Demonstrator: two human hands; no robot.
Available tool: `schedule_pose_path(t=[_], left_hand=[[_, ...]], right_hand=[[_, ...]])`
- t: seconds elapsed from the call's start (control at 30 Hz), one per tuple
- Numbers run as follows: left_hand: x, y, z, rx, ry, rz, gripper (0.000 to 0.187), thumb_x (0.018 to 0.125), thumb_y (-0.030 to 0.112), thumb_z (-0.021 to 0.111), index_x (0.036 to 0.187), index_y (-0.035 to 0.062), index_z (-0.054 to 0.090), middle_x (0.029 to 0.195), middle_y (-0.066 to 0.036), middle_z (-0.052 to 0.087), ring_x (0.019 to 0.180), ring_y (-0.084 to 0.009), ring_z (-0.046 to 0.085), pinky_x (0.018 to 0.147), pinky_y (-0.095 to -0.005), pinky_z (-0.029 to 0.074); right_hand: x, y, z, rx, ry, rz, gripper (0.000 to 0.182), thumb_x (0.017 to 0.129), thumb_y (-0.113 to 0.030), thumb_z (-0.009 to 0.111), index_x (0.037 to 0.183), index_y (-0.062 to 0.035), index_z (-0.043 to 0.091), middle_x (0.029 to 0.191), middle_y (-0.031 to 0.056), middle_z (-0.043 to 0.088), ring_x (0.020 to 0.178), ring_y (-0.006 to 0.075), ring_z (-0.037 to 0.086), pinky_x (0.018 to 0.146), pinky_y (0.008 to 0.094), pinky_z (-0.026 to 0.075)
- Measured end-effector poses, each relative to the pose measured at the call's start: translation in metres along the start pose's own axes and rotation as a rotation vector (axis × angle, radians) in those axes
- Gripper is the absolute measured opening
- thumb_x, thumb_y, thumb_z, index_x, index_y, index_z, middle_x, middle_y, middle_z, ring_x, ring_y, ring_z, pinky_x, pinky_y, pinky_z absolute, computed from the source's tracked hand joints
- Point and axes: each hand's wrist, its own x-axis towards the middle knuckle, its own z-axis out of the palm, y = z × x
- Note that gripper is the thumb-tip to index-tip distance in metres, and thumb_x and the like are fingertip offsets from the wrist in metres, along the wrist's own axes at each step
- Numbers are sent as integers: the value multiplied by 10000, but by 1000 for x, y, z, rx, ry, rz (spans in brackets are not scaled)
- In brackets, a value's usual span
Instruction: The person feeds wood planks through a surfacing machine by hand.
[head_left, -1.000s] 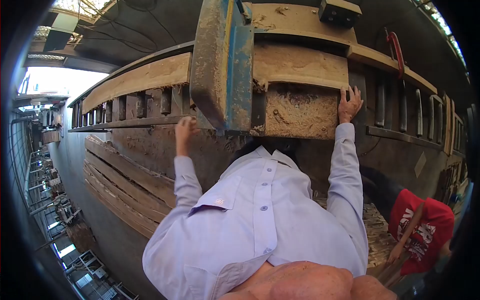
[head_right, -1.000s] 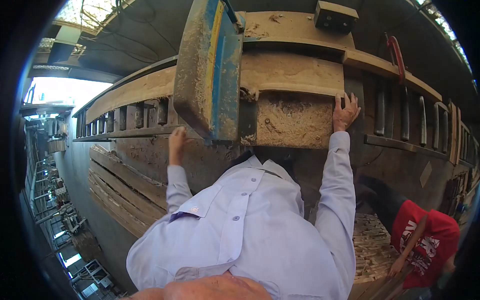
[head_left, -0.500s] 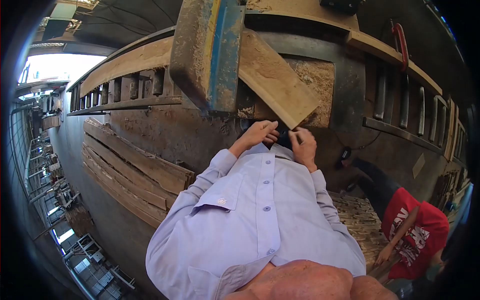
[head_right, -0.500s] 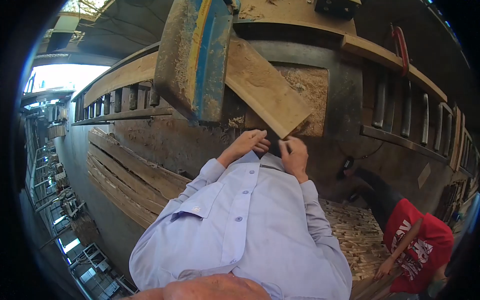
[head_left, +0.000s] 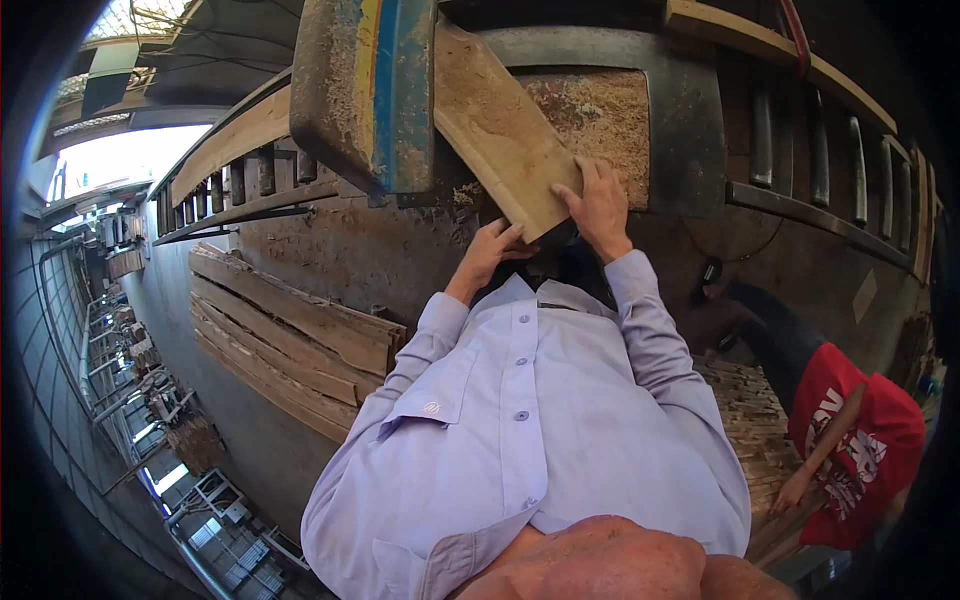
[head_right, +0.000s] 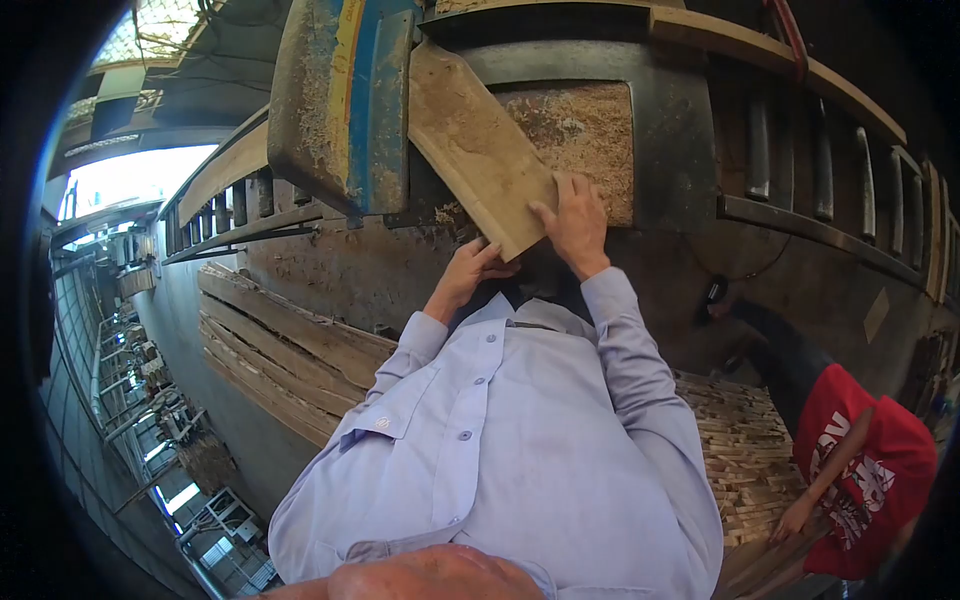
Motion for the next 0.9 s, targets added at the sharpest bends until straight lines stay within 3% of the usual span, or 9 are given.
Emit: schedule_pose_path(t=[0.23,0.3,0.47,0.53,0.57,0.63,0.7,0.77,0.9], left_hand=[[-46,-31,-35,-190,126,19,424,1006,320,522,1261,-18,491,1125,-180,646,929,-289,696,780,-382,593],[-52,-37,-42,-178,147,39,408,1008,322,523,1231,-19,495,1104,-184,654,898,-288,705,740,-369,601],[-64,-45,-66,-141,208,72,373,1015,310,507,1187,-20,513,1004,-151,658,748,-251,705,607,-318,591],[-68,-46,-75,-180,211,111,367,1015,309,505,1173,-22,520,987,-147,655,735,-241,702,595,-313,587],[-71,-48,-79,-189,211,129,361,1016,308,502,1159,-23,526,971,-142,652,721,-230,699,584,-308,582],[-76,-49,-86,-197,244,126,360,1016,315,503,1162,-13,538,963,-130,656,705,-219,695,586,-306,573],[-82,-56,-95,-214,282,117,359,1015,321,504,1165,-2,551,956,-118,661,689,-207,691,589,-304,563],[-86,-66,-103,-109,271,138,360,1005,307,517,1142,-23,559,942,-116,657,640,-197,684,563,-299,556],[-104,-70,-112,-141,325,216,376,986,312,543,1122,-38,567,933,-124,660,621,-192,685,539,-298,556]], right_hand=[[-63,-28,21,184,-95,192,639,749,-325,803,1222,8,532,1152,222,528,1023,402,578,854,457,494],[-73,-26,30,270,-202,221,669,750,-331,804,1250,15,525,1150,218,527,1033,389,582,861,440,494],[-84,-36,53,251,-216,204,685,768,-307,797,1286,34,507,1124,219,572,1039,344,589,881,395,491],[-87,-37,69,564,-218,335,653,817,-276,766,1313,41,485,1202,193,598,1104,285,580,918,355,478],[-90,-41,74,529,-255,294,653,817,-276,766,1313,41,485,1202,193,598,1104,285,580,918,355,478],[-99,-53,84,875,-239,420,624,869,-265,725,1342,45,461,1280,162,581,1167,242,555,967,327,450],[-107,-49,106,770,-291,334,646,899,-285,698,1382,42,421,1308,150,552,1193,235,536,1008,324,424],[-114,-58,113,724,-188,250,687,908,-294,689,1420,39,375,1361,182,504,1228,238,511,1036,320,403],[-123,-75,116,715,-292,312,722,927,-324,671,1450,37,328,1386,175,477,1241,240,497,1053,320,388]])
